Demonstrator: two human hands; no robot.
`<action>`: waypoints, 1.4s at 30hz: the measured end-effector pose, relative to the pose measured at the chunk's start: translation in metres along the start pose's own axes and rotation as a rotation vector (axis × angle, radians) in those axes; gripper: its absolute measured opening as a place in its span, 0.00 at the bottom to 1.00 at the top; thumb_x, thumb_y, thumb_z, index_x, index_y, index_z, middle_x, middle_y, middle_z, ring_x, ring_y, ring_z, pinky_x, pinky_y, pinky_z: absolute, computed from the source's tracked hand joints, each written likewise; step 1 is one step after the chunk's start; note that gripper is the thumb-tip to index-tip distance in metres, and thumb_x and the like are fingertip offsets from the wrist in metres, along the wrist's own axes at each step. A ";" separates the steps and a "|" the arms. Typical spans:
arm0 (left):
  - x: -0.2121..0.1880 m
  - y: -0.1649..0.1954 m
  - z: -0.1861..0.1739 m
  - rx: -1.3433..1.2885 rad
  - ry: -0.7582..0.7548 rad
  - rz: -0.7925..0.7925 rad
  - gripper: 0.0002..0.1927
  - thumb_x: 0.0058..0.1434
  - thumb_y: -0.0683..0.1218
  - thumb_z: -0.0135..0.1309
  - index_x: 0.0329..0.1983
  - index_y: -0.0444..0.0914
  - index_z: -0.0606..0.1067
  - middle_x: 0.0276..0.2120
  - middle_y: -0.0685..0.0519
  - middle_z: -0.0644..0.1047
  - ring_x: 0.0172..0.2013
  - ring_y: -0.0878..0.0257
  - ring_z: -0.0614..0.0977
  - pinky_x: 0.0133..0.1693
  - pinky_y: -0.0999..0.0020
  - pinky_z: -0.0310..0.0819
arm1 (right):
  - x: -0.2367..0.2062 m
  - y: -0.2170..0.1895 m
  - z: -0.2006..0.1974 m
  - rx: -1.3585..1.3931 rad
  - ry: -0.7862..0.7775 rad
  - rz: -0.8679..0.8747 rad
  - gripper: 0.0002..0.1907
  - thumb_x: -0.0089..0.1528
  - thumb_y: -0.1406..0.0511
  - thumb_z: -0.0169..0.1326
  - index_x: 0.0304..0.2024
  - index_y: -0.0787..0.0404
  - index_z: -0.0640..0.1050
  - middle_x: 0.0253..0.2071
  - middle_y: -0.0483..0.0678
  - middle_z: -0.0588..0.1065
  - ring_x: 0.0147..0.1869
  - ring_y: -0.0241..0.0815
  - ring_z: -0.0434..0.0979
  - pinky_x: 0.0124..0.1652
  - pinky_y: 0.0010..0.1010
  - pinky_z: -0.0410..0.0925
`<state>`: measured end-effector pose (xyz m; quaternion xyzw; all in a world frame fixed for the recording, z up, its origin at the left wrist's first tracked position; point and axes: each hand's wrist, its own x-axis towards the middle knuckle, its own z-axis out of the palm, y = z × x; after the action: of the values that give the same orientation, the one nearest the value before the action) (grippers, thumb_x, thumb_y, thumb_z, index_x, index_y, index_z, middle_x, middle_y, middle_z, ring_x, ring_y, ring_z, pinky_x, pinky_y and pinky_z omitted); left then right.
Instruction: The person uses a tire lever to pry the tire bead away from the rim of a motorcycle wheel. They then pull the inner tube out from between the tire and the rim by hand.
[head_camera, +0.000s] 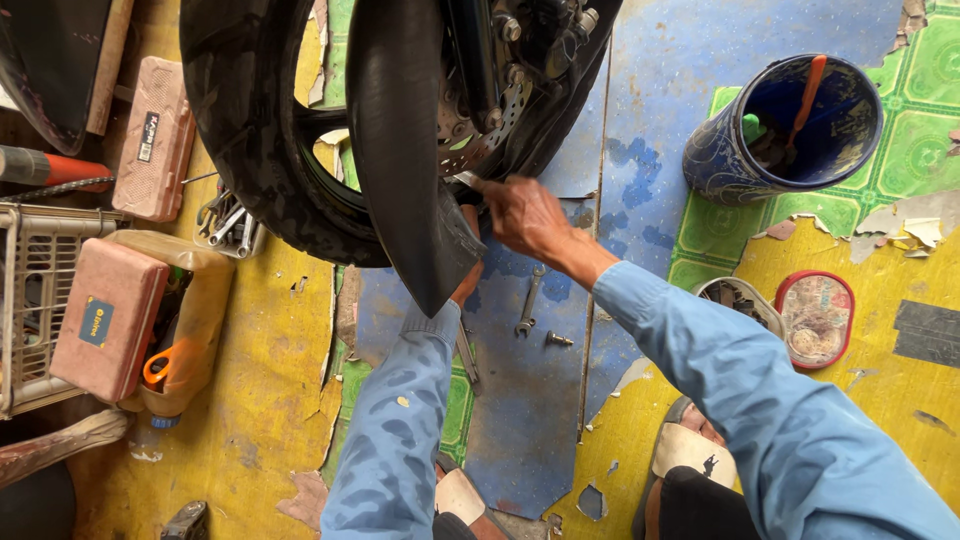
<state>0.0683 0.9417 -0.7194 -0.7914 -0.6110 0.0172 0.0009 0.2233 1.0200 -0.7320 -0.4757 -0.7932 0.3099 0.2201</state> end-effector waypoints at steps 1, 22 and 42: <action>0.000 -0.001 0.000 0.000 0.000 0.000 0.31 0.42 0.49 0.69 0.47 0.40 0.68 0.43 0.46 0.71 0.50 0.48 0.73 0.53 0.48 0.66 | -0.003 0.000 -0.001 -0.004 -0.056 0.037 0.20 0.67 0.67 0.45 0.61 0.56 0.79 0.23 0.58 0.74 0.20 0.46 0.65 0.20 0.44 0.62; -0.007 -0.007 -0.010 -0.012 0.017 0.020 0.33 0.41 0.49 0.70 0.49 0.39 0.68 0.44 0.45 0.72 0.50 0.47 0.73 0.54 0.47 0.66 | -0.105 0.006 0.003 -0.210 -0.121 -0.255 0.26 0.62 0.60 0.56 0.60 0.66 0.74 0.56 0.60 0.72 0.62 0.57 0.69 0.55 0.49 0.67; -0.002 -0.012 -0.009 -0.024 -0.007 0.031 0.36 0.39 0.48 0.71 0.50 0.38 0.68 0.45 0.44 0.73 0.51 0.46 0.74 0.54 0.47 0.66 | -0.006 -0.001 0.032 -0.285 -0.017 -0.091 0.18 0.65 0.55 0.51 0.32 0.60 0.83 0.36 0.49 0.74 0.55 0.51 0.65 0.52 0.55 0.54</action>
<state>0.0561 0.9432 -0.7100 -0.8006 -0.5990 0.0129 -0.0109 0.2048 1.0051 -0.7547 -0.4631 -0.8518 0.1879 0.1573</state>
